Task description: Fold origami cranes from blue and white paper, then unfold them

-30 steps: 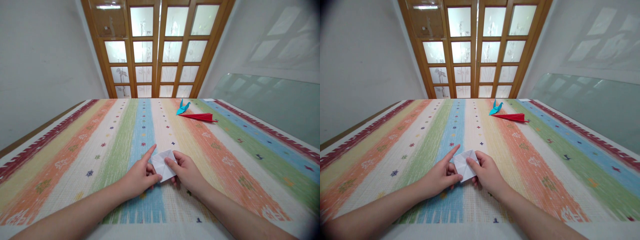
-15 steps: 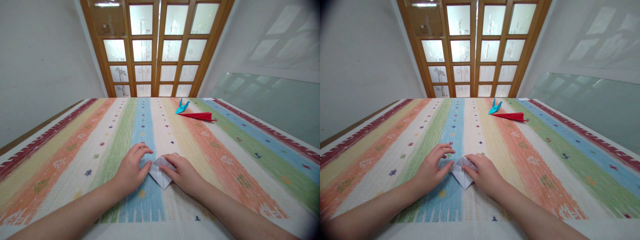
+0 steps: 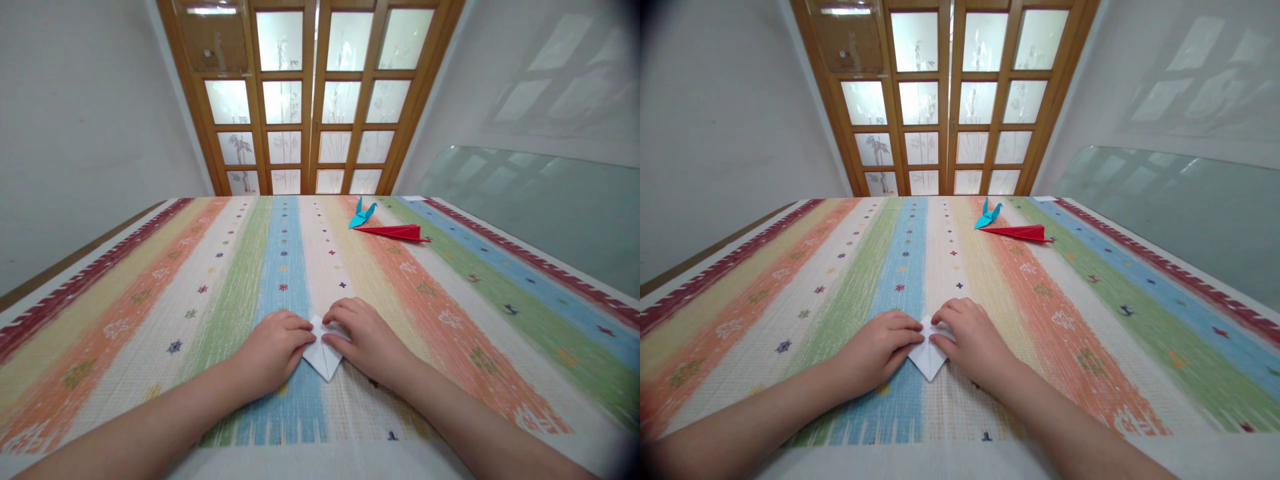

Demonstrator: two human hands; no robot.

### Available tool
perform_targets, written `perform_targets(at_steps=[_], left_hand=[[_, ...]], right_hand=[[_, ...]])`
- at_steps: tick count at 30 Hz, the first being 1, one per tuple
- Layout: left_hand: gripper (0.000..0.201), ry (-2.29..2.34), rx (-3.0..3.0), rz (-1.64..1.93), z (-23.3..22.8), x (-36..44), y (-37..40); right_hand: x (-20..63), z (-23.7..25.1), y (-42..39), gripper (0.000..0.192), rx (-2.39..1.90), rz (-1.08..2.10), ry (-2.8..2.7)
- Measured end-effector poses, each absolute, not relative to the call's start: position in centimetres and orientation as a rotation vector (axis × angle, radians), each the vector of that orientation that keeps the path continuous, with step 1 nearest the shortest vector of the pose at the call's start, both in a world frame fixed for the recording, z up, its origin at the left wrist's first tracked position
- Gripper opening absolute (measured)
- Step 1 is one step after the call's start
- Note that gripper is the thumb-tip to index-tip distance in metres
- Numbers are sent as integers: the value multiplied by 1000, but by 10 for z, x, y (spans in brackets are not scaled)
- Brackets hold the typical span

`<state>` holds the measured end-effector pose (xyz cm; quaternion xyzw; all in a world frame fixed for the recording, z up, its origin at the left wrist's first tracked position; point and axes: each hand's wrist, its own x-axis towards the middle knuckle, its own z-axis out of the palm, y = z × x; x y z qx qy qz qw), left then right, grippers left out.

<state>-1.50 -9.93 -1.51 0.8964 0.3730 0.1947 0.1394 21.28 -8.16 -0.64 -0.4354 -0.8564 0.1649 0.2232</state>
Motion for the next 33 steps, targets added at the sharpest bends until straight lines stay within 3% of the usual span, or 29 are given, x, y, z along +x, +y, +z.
perform_targets(at_steps=[3, 8, 13, 24, 33], left_hand=[[24, 1058, 2625, 524, -12, -16, -101], [28, 1016, 2598, 531, -8, -18, -104], [35, 939, 2591, 538, -7, -20, -103], [29, 959, 2590, 571, -10, -21, -101], [21, 1017, 2572, 598, -10, -22, -100]], right_hand=[[222, 7, -80, 6, -1148, 586, -2444], [232, 30, -83, 13, -938, 724, -2688], [230, 27, -84, 15, -882, 647, -2740], [214, 28, -89, 16, -1008, 388, -2846], [211, 33, -90, 19, -1050, 354, -2889]])
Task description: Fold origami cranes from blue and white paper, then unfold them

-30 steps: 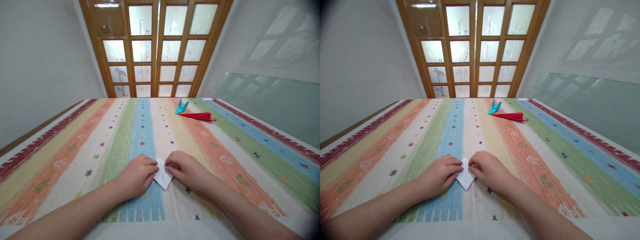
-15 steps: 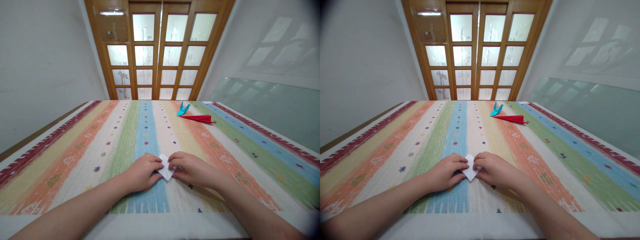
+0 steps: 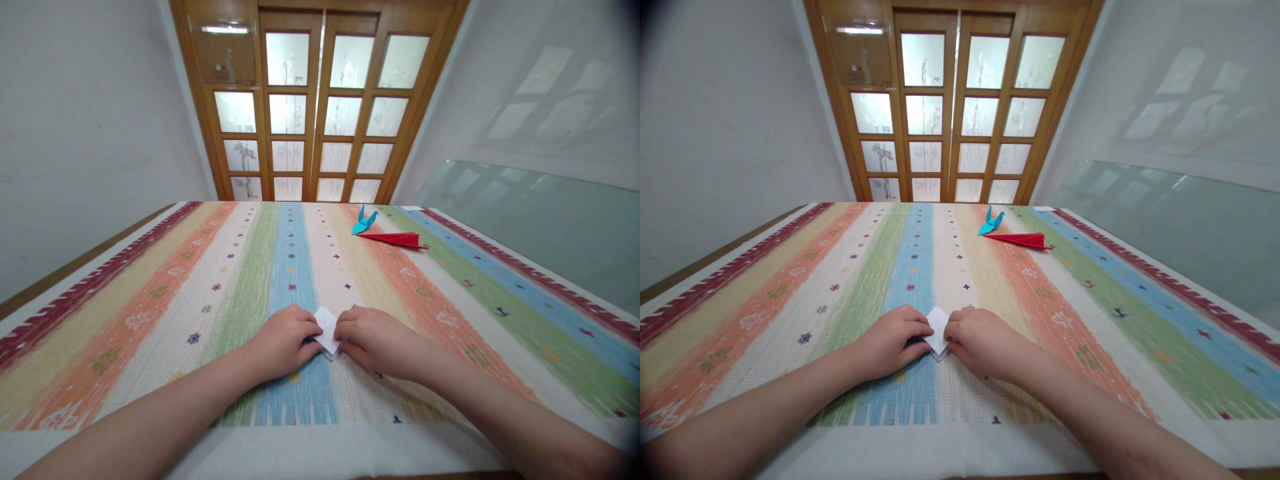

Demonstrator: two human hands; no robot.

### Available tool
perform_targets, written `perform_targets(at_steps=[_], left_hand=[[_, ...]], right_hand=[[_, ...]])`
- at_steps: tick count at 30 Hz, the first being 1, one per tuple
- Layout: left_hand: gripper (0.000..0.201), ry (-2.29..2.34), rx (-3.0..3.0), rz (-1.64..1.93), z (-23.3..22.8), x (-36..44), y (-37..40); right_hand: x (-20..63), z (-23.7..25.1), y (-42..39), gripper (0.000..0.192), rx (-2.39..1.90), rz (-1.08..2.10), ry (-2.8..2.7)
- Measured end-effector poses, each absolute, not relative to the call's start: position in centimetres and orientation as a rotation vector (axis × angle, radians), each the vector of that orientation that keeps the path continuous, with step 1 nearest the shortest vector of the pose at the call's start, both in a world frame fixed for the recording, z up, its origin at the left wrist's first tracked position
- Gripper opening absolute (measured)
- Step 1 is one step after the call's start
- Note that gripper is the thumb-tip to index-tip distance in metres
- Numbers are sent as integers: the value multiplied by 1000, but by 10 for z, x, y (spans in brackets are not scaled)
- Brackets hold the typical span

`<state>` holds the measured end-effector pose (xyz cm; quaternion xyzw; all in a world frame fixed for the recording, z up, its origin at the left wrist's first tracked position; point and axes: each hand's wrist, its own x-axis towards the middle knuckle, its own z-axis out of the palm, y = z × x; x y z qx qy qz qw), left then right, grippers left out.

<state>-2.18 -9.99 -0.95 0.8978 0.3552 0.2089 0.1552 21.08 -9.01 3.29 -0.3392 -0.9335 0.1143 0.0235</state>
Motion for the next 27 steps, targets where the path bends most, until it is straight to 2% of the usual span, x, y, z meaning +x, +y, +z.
perform_targets(at_steps=[11, 13, 17, 22, 27], left_hand=[[21, 1033, 2561, 580, -5, -16, -104], [25, 1089, 2508, 600, -6, -13, -106], [37, 1178, 2346, 682, -12, -12, -105], [21, 1167, 2430, 677, -15, -14, -99], [18, 1136, 2502, 651, -16, -15, -97]], right_hand=[[225, 9, -88, 17, -1012, 586, -2591], [227, 2, -90, 15, -1042, 660, -2497], [228, -8, -88, 26, -1116, 766, -2321], [229, -11, -81, 7, -1073, 672, -2359], [232, -10, -79, 10, -960, 637, -2441]])
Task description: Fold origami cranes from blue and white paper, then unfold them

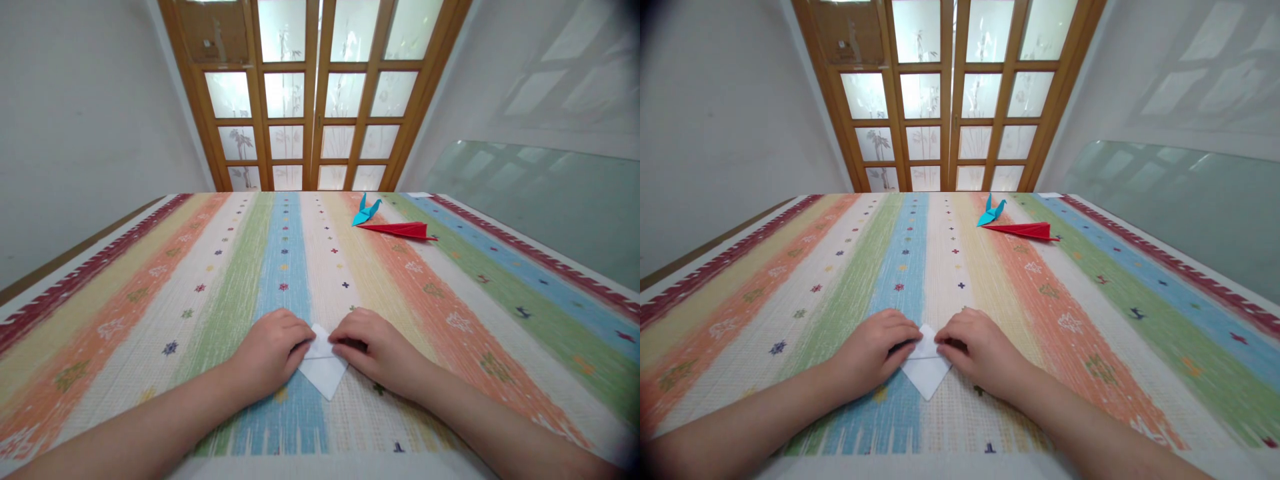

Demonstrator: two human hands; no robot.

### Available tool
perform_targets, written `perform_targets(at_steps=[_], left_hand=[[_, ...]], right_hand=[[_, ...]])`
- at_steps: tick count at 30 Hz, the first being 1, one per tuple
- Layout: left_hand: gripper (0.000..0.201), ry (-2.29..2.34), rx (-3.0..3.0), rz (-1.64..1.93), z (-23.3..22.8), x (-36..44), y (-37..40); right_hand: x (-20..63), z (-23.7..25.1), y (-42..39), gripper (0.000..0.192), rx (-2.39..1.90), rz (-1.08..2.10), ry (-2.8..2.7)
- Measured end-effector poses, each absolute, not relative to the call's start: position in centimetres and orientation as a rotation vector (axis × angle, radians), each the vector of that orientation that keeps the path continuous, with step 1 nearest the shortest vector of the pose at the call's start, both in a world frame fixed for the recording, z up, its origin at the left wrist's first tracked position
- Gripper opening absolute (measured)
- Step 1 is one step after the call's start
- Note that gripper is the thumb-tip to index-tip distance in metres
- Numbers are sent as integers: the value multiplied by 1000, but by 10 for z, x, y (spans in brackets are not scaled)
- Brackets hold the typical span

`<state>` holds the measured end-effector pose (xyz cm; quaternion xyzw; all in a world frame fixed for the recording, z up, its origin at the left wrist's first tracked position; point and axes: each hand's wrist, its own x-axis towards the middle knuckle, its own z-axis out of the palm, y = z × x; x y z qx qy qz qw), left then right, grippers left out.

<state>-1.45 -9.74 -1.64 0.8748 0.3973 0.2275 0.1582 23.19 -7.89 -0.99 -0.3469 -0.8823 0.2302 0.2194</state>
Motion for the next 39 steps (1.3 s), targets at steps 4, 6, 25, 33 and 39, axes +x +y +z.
perform_targets(at_steps=[4, 6, 25, 33, 39], left_hand=[[20, 1112, 2538, 646, -17, -16, -98], [22, 1084, 2557, 633, -17, -17, -98], [25, 1015, 2723, 484, -13, -17, -100], [20, 1071, 2698, 503, -12, -17, -99], [17, 1060, 2684, 537, -12, -17, -98]], right_hand=[[235, -8, -79, 19, -836, 598, -2538], [236, -6, -79, 20, -800, 563, -2571], [242, -3, -76, 15, -743, 482, -2621], [235, 0, -81, 23, -709, 483, -2716], [236, 1, -83, 21, -715, 444, -2727]])
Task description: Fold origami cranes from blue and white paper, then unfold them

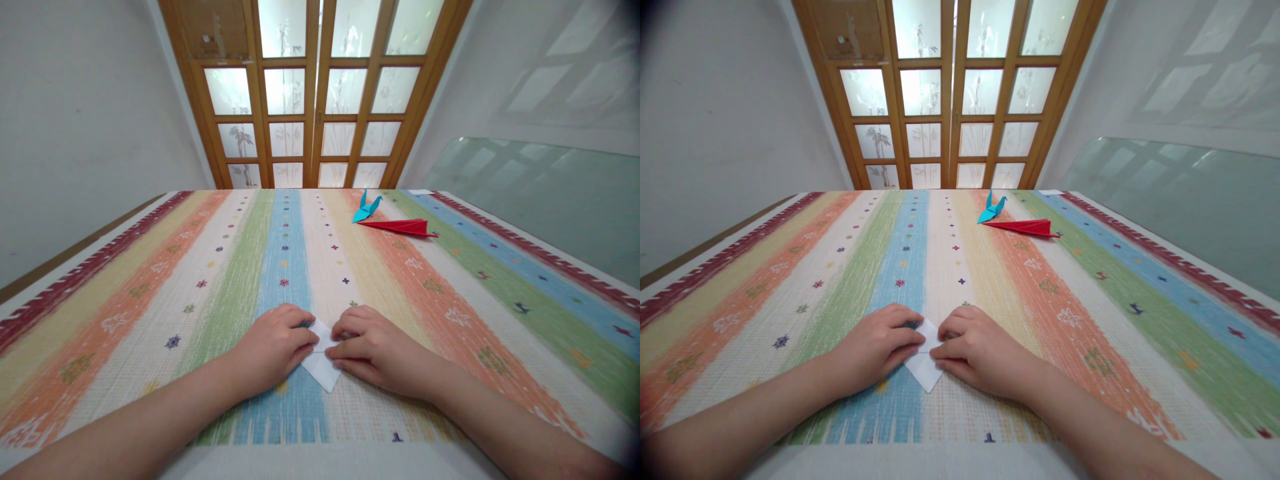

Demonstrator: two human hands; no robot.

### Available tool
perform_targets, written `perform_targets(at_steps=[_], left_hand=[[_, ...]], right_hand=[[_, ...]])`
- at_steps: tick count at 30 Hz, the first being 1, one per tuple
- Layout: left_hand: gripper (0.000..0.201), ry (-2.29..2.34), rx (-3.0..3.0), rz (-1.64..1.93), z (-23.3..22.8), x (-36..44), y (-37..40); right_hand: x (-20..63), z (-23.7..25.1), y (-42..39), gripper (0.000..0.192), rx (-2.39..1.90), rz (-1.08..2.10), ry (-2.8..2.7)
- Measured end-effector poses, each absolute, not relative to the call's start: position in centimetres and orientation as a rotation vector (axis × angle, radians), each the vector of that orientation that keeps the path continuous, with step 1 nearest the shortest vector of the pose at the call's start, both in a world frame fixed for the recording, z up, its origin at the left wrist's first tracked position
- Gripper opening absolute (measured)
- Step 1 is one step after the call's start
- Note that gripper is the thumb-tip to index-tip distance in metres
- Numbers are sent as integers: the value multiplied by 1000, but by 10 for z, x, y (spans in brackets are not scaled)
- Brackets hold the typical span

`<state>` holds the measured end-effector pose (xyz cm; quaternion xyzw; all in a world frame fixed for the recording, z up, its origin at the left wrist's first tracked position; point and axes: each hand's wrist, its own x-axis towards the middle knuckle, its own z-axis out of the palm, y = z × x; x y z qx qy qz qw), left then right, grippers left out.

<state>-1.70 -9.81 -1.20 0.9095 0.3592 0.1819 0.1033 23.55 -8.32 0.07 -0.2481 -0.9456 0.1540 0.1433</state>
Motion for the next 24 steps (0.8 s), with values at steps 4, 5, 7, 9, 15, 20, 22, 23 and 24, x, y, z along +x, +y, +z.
perform_targets(at_steps=[4, 5, 7, 9, 15, 20, 22, 23, 24], left_hand=[[17, 985, 2706, 513, -9, -17, -98], [18, 957, 2723, 503, -8, -17, -98], [19, 892, 2786, 475, -6, -18, -98], [19, 835, 2871, 440, -3, -19, -97], [19, 848, 3023, 225, 11, -22, -103], [20, 924, 3052, 30, 22, -22, -110], [18, 919, 3053, -24, 24, -21, -111], [18, 911, 3055, -40, 24, -21, -112], [18, 903, 3058, -47, 23, -21, -112]], right_hand=[[235, 1, -83, 19, -738, 454, -2717], [235, 1, -83, 19, -741, 455, -2713], [236, 2, -82, 17, -746, 461, -2710], [238, 4, -80, 16, -753, 476, -2719], [243, 13, -78, 12, -795, 475, -2759], [246, 19, -82, 11, -824, 445, -2766], [246, 20, -83, 11, -832, 445, -2757], [246, 19, -83, 11, -837, 451, -2751], [246, 18, -83, 11, -843, 461, -2739]])
